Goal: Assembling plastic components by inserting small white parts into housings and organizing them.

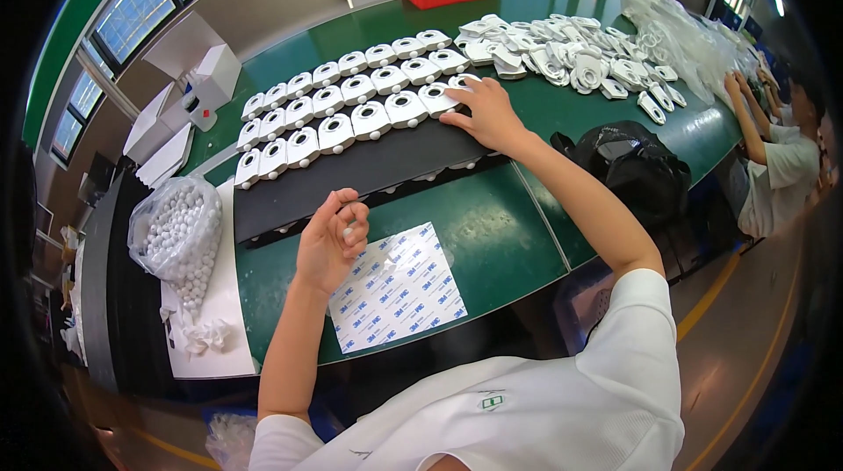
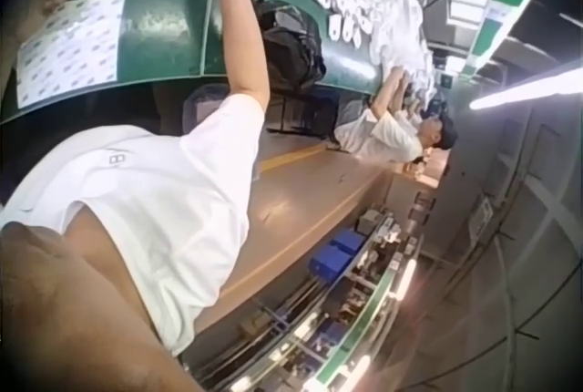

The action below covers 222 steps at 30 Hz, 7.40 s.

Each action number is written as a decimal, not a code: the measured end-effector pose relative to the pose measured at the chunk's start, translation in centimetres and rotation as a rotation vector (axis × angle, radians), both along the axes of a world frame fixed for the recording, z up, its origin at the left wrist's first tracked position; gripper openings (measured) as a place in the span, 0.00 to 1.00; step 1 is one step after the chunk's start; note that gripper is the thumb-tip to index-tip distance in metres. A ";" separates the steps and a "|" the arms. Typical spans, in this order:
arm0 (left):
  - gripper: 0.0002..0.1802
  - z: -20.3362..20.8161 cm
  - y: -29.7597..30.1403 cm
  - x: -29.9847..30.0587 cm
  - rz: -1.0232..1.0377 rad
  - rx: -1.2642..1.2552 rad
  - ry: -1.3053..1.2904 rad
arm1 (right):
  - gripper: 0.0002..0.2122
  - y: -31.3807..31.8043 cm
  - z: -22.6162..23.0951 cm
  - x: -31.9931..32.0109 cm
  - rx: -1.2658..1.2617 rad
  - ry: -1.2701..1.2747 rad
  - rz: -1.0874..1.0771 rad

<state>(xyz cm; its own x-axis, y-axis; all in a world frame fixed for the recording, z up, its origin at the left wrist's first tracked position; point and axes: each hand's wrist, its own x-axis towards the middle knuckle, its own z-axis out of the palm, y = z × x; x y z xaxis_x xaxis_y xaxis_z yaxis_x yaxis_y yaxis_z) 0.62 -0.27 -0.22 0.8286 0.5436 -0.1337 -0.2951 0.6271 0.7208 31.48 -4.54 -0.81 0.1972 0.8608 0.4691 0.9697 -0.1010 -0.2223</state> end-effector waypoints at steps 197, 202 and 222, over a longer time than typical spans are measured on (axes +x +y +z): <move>0.07 -0.7 -0.9 0.4 0.239 0.673 0.218 | 0.06 -6.4 -0.8 -13.7 0.020 1.655 0.514; 0.20 -0.4 -1.4 0.0 0.333 1.249 0.223 | 0.11 -6.8 -1.3 -12.0 -0.189 1.542 0.590; 0.25 -0.2 -0.1 -1.4 0.910 1.699 -0.100 | 0.19 11.9 2.7 -24.1 -0.408 1.162 0.564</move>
<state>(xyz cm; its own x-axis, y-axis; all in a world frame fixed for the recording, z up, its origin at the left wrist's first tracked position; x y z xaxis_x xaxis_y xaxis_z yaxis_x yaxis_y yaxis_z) -0.76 -0.42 -0.44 0.2350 0.2403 0.9418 -0.1511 -0.9481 0.2797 7.35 7.33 1.87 -0.1213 0.9921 -0.0319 0.1742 -0.0104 -0.9847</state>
